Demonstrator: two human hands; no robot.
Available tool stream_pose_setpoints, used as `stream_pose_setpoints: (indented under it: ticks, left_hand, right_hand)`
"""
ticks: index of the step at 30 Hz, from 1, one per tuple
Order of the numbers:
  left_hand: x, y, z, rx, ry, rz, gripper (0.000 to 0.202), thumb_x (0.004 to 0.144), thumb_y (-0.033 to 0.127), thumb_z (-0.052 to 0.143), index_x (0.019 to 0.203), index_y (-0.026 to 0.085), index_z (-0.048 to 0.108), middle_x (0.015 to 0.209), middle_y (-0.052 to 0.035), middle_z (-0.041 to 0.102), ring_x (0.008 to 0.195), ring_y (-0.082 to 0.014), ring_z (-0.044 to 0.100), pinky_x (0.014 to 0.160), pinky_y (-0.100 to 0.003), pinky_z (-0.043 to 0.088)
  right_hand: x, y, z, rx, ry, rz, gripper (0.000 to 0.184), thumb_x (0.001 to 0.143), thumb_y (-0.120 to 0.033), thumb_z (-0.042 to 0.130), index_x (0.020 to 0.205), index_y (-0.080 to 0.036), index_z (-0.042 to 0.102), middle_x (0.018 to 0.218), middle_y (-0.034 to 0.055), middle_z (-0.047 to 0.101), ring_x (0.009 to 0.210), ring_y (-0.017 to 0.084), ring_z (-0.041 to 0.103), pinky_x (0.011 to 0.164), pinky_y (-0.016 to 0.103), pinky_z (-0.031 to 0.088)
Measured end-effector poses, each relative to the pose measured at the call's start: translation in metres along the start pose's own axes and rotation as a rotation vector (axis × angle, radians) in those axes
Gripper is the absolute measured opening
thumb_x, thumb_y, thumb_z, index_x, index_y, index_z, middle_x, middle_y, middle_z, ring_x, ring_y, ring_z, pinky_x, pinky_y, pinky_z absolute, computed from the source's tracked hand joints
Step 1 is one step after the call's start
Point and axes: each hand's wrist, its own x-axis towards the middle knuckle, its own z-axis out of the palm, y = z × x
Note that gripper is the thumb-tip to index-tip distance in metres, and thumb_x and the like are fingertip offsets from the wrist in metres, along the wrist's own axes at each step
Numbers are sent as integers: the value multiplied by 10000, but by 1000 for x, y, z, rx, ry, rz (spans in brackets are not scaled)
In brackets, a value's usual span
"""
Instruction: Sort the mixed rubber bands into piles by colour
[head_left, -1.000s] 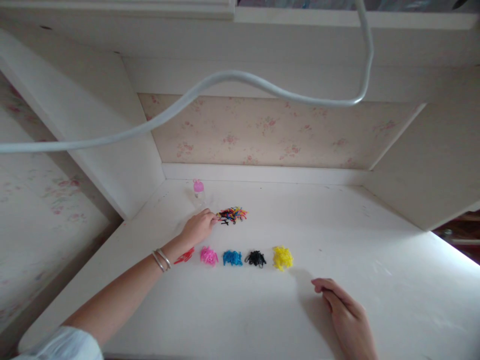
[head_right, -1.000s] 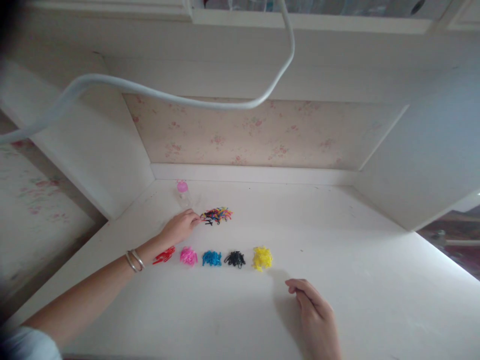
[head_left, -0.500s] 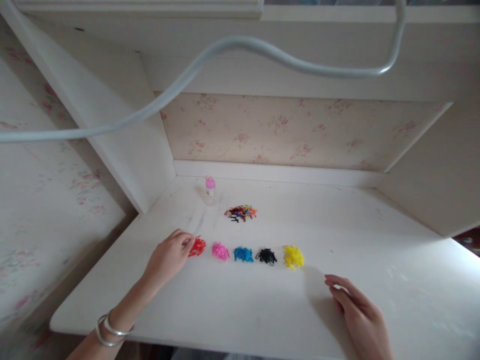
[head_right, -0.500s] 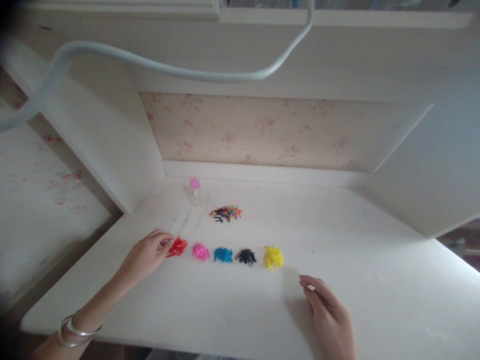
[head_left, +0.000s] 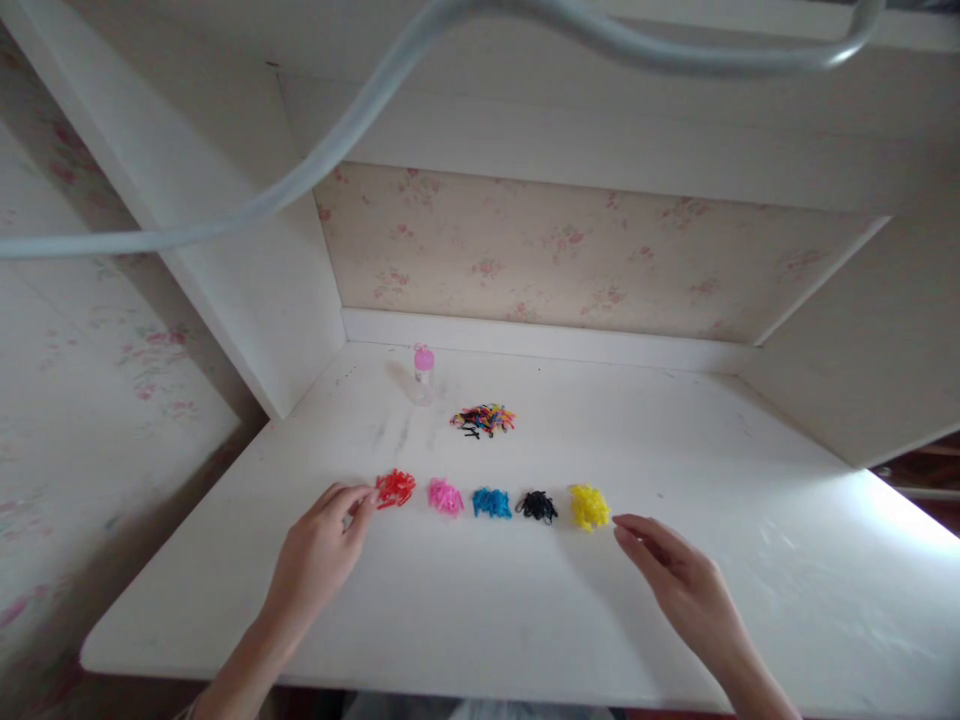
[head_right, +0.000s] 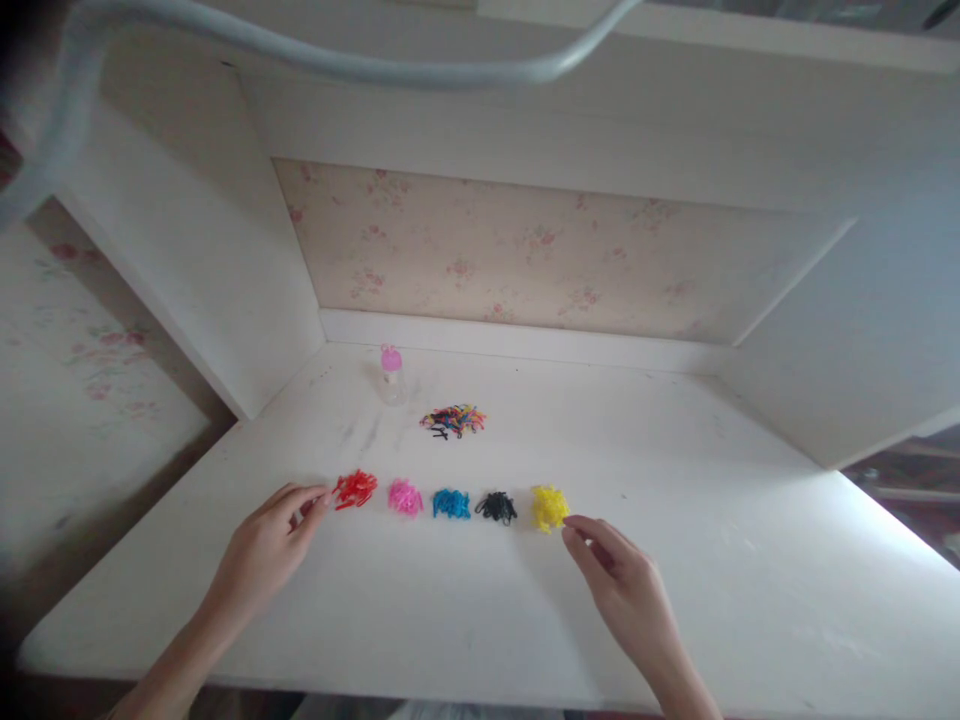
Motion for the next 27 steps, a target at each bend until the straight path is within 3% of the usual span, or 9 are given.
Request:
stream_pose_setpoints:
  ticks: [5,10,14,19,27]
  left_hand:
    - [-27,-5,1,-160,-36,-178,313,857,472,444,932,217,610,740,15,641,590,-131,568,590,-221,451]
    - [-41,-8,1,-330,-66,-299,348,837,508,454,908,205,608,597,40,579,533,-134,548,514,-201,443]
    - [-39,-11,1,-359,-68,-314,340,824,501,474,911,207,620,595,44,587,535,-132,549,509,-190,439]
    - [-37,-13,2,-359,-73,-304,326,821,501,476,852,213,625,579,44,579,521,-127,538,499,-182,434]
    - [-37,-12,1,-348,-81,-262,358,822,510,469,908,212,649,597,30,624,521,-134,573,510,-192,464]
  right_hand:
    - [34,-67,20,-258,-232,-275,332,862,-429,429,837,-236,699,765,30,673,598,130,548,577,239,420]
    - [77,-106,61,-558,-352,-344,294,858,-370,425,864,-275,703,832,9,698,710,153,606,635,243,408]
    - [109,-114,100,-780,-425,-286,289,846,-384,434,953,-309,691,954,17,691,857,200,616,693,277,429]
    - [130,-113,135,-842,-438,-257,304,843,-352,430,933,-252,703,979,81,683,919,251,613,755,349,442]
    - [132,-105,148,-849,-406,-256,364,903,-326,341,938,-204,683,991,100,672,903,239,621,758,341,441]
